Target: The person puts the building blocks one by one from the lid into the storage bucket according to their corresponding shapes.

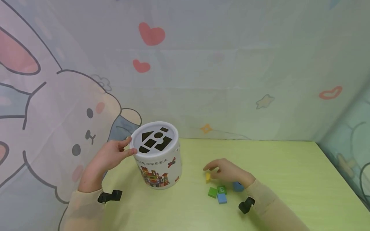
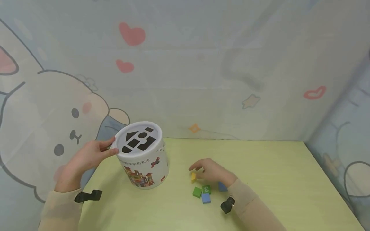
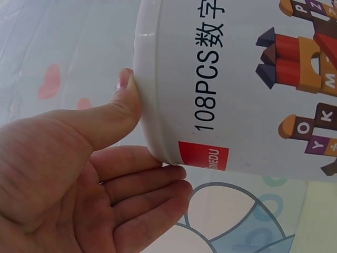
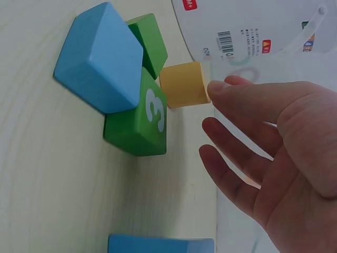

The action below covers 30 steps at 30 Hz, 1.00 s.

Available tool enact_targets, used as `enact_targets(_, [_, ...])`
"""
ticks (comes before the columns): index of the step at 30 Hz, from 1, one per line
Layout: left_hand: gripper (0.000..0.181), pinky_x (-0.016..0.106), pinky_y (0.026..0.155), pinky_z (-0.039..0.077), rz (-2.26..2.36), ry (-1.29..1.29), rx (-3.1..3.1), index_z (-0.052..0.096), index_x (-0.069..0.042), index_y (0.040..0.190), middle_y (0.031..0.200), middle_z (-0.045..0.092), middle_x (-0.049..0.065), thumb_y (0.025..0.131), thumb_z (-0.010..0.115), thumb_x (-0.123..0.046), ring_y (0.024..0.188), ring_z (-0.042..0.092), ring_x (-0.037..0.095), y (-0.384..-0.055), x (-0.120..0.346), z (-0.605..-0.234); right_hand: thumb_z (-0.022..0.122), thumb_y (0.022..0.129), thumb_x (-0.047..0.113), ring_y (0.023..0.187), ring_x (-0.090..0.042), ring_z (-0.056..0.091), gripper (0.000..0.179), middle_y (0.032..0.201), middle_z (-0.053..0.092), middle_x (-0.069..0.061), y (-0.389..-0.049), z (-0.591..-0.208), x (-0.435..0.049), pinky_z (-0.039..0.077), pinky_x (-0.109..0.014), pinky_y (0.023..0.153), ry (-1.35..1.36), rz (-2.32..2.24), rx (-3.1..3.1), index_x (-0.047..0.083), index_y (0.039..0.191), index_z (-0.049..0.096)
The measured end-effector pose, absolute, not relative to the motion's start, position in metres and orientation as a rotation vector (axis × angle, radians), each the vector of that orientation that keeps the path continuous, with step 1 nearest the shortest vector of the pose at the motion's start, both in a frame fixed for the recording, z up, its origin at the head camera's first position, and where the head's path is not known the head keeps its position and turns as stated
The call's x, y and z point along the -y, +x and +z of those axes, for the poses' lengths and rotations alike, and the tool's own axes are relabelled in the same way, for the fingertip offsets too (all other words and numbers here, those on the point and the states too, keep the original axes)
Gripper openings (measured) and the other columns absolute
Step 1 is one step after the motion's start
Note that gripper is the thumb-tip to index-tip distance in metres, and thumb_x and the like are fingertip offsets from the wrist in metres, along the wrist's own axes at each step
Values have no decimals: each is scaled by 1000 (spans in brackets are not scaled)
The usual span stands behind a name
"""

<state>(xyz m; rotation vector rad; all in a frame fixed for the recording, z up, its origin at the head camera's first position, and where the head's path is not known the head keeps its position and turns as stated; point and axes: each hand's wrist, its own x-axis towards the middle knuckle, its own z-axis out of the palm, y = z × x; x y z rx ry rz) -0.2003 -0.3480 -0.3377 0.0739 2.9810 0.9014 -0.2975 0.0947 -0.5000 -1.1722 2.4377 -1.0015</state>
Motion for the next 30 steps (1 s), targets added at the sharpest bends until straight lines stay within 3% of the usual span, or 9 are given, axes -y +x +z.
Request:
enact_targets(4, [80, 39, 64, 38, 902, 74, -2977, 42, -1, 161, 77, 50, 5, 101, 75, -45, 68, 37, 22, -201, 348, -338, 69, 102, -1, 129, -33, 64, 32, 136, 71, -8, -298, -501, -95, 58, -43, 95, -1206, -974, -2417, 5, 133, 75])
enact_targets(8, [80, 39, 65, 39, 903, 72, -2978, 42, -1, 160, 79, 54, 9, 102, 75, -44, 69, 38, 22, -201, 348, -338, 71, 100, -2, 126, -30, 66, 30, 132, 74, -7, -299, -503, -94, 58, -40, 94, -1221, -952, -2429, 6, 128, 78])
enact_targets(11, [80, 39, 68, 41, 901, 78, -2986, 43, 0, 160, 106, 70, 26, 101, 75, -44, 73, 43, 23, -201, 348, -338, 73, 99, -1, 120, -26, 68, 27, 128, 76, -4, -301, -504, -94, 57, -35, 90, -1223, -934, -2453, 8, 124, 80])
enact_targets(15, [79, 39, 70, 42, 906, 93, -2992, 44, 1, 159, 145, 59, 32, 101, 75, -43, 74, 45, 23, -201, 348, -337, 76, 98, 1, 114, -22, 70, 25, 123, 77, -2, -302, -506, -95, 57, -33, 86, -1215, -921, -2474, 10, 120, 82])
enact_targets(20, [78, 39, 67, 40, 913, 101, -2986, 43, 1, 159, 112, 70, 27, 102, 76, -41, 69, 39, 22, -200, 348, -336, 80, 96, 6, 112, -22, 69, 22, 120, 76, -1, -302, -506, -96, 57, -33, 86, -1195, -913, -2477, 12, 117, 83])
enact_targets(22, [79, 39, 64, 38, 916, 97, -2980, 43, 0, 159, 87, 63, 16, 101, 76, -41, 66, 36, 21, -200, 348, -335, 81, 96, 9, 112, -22, 69, 21, 120, 76, 0, -301, -506, -97, 57, -33, 87, -1188, -909, -2476, 13, 116, 83])
enact_targets(25, [79, 39, 64, 37, 907, 87, -2977, 42, 0, 160, 78, 53, 8, 102, 75, -42, 66, 36, 21, -199, 348, -335, 82, 96, 11, 112, -23, 69, 19, 118, 76, 2, -300, -506, -97, 57, -36, 89, -1182, -906, -2477, 14, 115, 83])
enact_targets(27, [79, 39, 66, 39, 896, 78, -2978, 42, -1, 160, 87, 63, 15, 102, 75, -43, 68, 39, 22, -199, 347, -335, 83, 96, 13, 112, -23, 69, 18, 117, 76, 4, -300, -505, -97, 57, -39, 92, -1181, -899, -2484, 15, 114, 83])
enact_targets(30, [79, 40, 70, 42, 878, 73, -2983, 42, -1, 161, 120, 71, 29, 102, 74, -44, 75, 47, 24, -199, 347, -335, 84, 95, 15, 112, -22, 69, 16, 115, 76, 6, -300, -505, -96, 56, -43, 94, -1186, -894, -2490, 16, 111, 84])
